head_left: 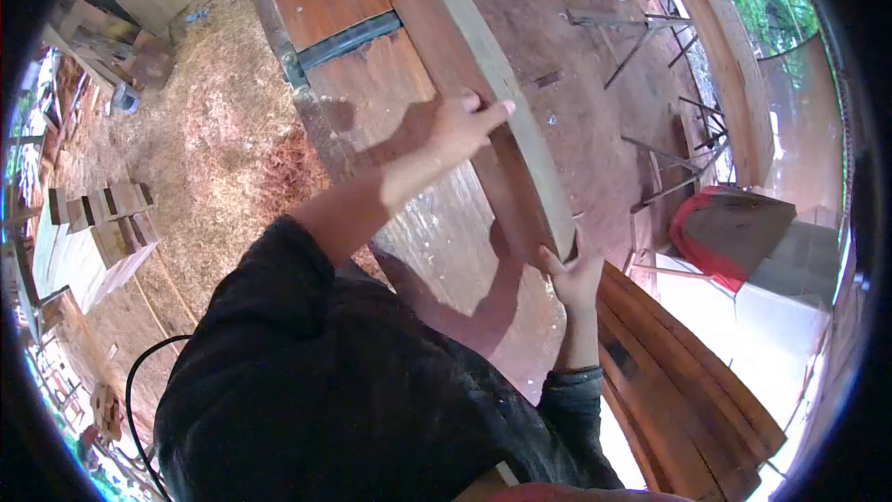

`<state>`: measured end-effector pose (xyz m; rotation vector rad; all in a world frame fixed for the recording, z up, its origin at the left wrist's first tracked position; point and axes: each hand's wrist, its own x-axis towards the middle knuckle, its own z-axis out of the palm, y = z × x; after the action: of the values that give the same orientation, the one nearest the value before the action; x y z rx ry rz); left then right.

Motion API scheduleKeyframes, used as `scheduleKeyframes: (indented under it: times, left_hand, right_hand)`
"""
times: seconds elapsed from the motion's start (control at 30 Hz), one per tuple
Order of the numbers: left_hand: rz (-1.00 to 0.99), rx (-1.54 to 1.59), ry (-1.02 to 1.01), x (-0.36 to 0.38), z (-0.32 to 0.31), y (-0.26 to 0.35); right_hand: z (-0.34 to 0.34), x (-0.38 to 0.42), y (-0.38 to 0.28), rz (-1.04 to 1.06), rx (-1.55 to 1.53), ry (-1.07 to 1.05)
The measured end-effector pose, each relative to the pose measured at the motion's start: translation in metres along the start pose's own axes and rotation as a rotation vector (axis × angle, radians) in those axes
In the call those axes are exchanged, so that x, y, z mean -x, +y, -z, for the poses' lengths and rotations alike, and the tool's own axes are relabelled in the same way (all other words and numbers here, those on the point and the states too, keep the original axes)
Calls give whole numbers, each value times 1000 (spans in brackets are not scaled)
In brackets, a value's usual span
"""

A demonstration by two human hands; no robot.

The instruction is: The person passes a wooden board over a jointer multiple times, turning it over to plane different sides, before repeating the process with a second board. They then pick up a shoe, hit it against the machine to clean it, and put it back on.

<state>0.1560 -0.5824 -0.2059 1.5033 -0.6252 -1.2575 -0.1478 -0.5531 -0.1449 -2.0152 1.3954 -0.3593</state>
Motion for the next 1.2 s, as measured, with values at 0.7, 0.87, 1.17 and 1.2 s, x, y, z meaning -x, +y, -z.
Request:
scheduleKeyframes:
  times: [0.7, 0.87, 1.17, 1.2]
  left_hand:
    - [-46, -114, 10, 25, -43, -32]
    - [-42, -16, 16, -4, -20, -27]
    - [-57, 107, -7, -53, 28, -5]
    - [-69, 100, 1, -59, 33, -3]
  right_hand:
    - [28, 61, 44, -49, 160, 55]
    - [13, 31, 27, -25, 189, 78]
    - [-8, -27, -36, -111, 197, 38]
    - [-10, -32, -40, -132, 195, 34]
